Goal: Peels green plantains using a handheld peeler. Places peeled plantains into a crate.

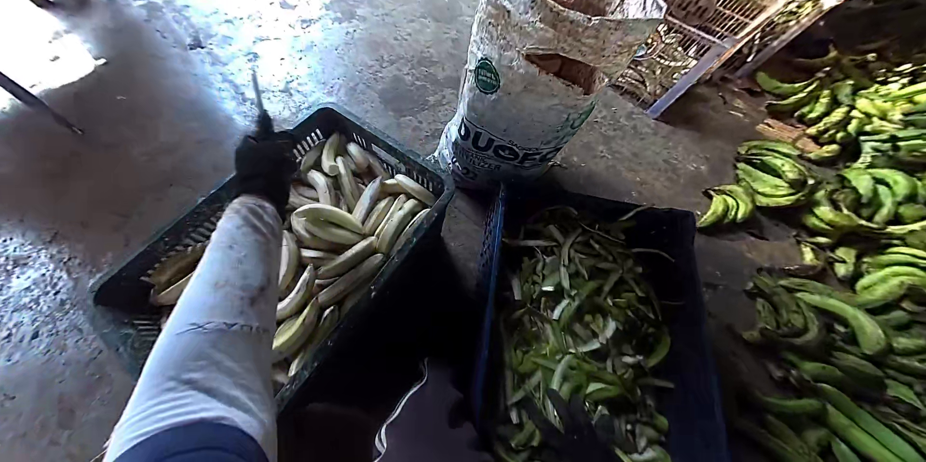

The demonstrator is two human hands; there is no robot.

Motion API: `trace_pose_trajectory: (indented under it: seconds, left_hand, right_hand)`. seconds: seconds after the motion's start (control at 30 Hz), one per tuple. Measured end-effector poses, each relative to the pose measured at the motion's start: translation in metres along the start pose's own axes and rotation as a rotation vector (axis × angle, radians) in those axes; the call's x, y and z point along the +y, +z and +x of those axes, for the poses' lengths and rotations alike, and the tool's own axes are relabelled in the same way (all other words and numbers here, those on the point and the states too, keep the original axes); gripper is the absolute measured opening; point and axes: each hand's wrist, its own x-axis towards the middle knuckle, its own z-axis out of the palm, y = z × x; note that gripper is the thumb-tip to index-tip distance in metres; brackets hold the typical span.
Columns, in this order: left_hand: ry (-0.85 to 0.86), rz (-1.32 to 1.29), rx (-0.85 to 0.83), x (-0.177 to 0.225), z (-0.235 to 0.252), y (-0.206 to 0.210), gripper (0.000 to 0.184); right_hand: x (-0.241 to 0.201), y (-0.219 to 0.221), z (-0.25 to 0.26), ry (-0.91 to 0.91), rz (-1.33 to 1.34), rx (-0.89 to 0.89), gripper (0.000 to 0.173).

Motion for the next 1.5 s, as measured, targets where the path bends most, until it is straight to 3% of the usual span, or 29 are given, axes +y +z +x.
trace_pose_trajectory:
  seconds: [0.1, 0.23, 0.4, 0.53, 0.6, 0.73, 0.8, 0.97, 1.07, 1.17, 1.27, 1.37, 1.43, 1.5]
  left_hand:
    - [-0.053, -0.081, -0.002, -0.021, 0.009, 0.001, 0.047]
    - [-0.083, -0.196, -0.034, -0.049, -0.018, 0.013, 0.041]
    - [-0.066, 0.038, -0.034, -0.055, -0.045, 0.02, 0.05]
    - [-0.073, -0.285, -0.237, -0.047, -0.054, 0.026, 0.047]
    - [-0.036, -0.395, -0.245, -0.043, -0.056, 0.033, 0.046]
    - [-0.003, -0.171, -0.095, -0.039, -0.064, 0.034, 0.041]
    - [0.003, 0.079, -0.12, -0.026, -0.079, 0.035, 0.049]
    - [-0.017, 0.461, -0.225, -0.012, -0.105, 0.068, 0.073]
    - [-0.014, 0.595, -0.237, -0.015, -0.099, 0.092, 0.074]
    - [-0.009, 0.426, -0.227, -0.023, -0.09, 0.087, 0.076]
    - [0.093, -0.046, -0.235, -0.024, -0.071, 0.076, 0.076]
    - [0.078, -0.37, -0.192, -0.008, -0.05, 0.077, 0.059]
    - [-0.04, -0.326, -0.144, -0.004, -0.029, 0.079, 0.048]
    - [-0.072, -0.113, -0.047, -0.008, -0.011, 0.077, 0.047]
  right_hand:
    - [0.005, 0.005, 0.003, -0.023, 0.023, 0.026, 0.064]
    - [0.022, -0.006, 0.012, -0.135, -0.061, 0.036, 0.062]
    - [0.053, -0.051, 0.036, -0.007, -0.142, 0.135, 0.059]
    - [0.044, -0.105, 0.032, 0.034, -0.042, 0.216, 0.058]
    - [0.036, -0.128, 0.014, 0.02, 0.023, 0.252, 0.056]
    - [0.04, -0.141, -0.025, -0.058, 0.106, 0.346, 0.048]
    - [0.048, -0.134, -0.044, -0.086, 0.159, 0.382, 0.047]
    - [0.053, -0.105, -0.057, -0.041, 0.303, 0.252, 0.049]
    - [0.048, -0.102, -0.048, -0.047, 0.29, 0.187, 0.05]
    - [0.049, -0.104, -0.039, -0.054, 0.283, 0.166, 0.051]
    - [0.046, -0.112, -0.033, -0.048, 0.299, 0.153, 0.05]
    - [0.043, -0.115, -0.026, -0.074, 0.28, 0.117, 0.051]
    - [0.041, -0.116, -0.024, -0.093, 0.28, 0.094, 0.051]
    - [0.04, -0.119, -0.024, -0.094, 0.293, 0.087, 0.05]
